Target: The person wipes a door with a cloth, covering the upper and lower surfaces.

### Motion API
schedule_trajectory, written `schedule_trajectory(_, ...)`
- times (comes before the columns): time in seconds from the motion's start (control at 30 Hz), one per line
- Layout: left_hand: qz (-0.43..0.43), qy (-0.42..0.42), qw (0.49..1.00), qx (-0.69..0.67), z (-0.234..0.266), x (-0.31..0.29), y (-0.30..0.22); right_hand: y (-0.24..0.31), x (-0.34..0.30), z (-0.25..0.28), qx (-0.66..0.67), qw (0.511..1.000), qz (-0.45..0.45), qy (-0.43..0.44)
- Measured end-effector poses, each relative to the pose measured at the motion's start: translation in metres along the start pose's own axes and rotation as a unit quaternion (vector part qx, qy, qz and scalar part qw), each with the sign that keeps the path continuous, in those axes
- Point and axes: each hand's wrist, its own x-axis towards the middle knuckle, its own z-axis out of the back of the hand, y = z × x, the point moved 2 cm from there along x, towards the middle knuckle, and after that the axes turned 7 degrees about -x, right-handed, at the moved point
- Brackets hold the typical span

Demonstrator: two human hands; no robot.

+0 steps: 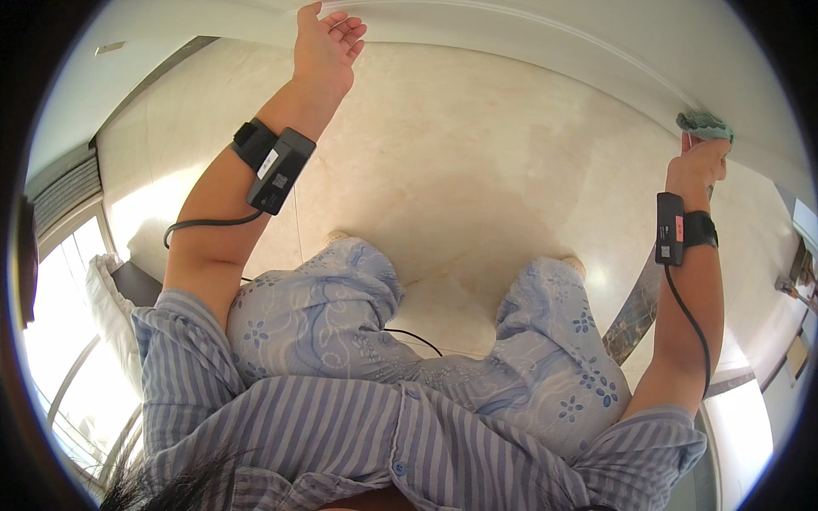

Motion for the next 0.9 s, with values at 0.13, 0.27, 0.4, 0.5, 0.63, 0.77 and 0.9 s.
schedule_trajectory(0.13,0.002,-0.003,1.0,-0.006,0.008,0.006,-0.007,0.001,-0.019,-0.009,0.026,0.999,-0.036,0.029)
schedule_trajectory(0.27,0.003,-0.014,1.0,-0.012,0.005,0.007,-0.012,-0.006,-0.037,-0.024,0.037,0.994,-0.026,0.103)
schedule_trajectory(0.4,0.004,-0.029,0.999,-0.015,-0.003,0.004,-0.012,-0.04,-0.067,-0.05,0.007,0.986,-0.043,0.163)
schedule_trajectory(0.5,-0.001,-0.035,0.999,-0.007,-0.004,0.002,-0.015,-0.054,-0.113,-0.09,0.02,0.956,-0.147,0.252)
schedule_trajectory(0.63,-0.003,-0.033,0.999,-0.008,-0.004,0.001,-0.019,-0.066,-0.169,-0.143,0.039,0.913,-0.24,0.327)
schedule_trajectory(0.77,-0.005,-0.024,0.999,-0.026,-0.003,0.007,-0.014,-0.079,-0.223,-0.183,0.029,0.846,-0.308,0.434)
schedule_trajectory(0.9,-0.006,-0.046,0.999,-0.022,-0.009,-0.001,-0.017,-0.073,-0.271,-0.209,0.078,0.81,-0.348,0.466)
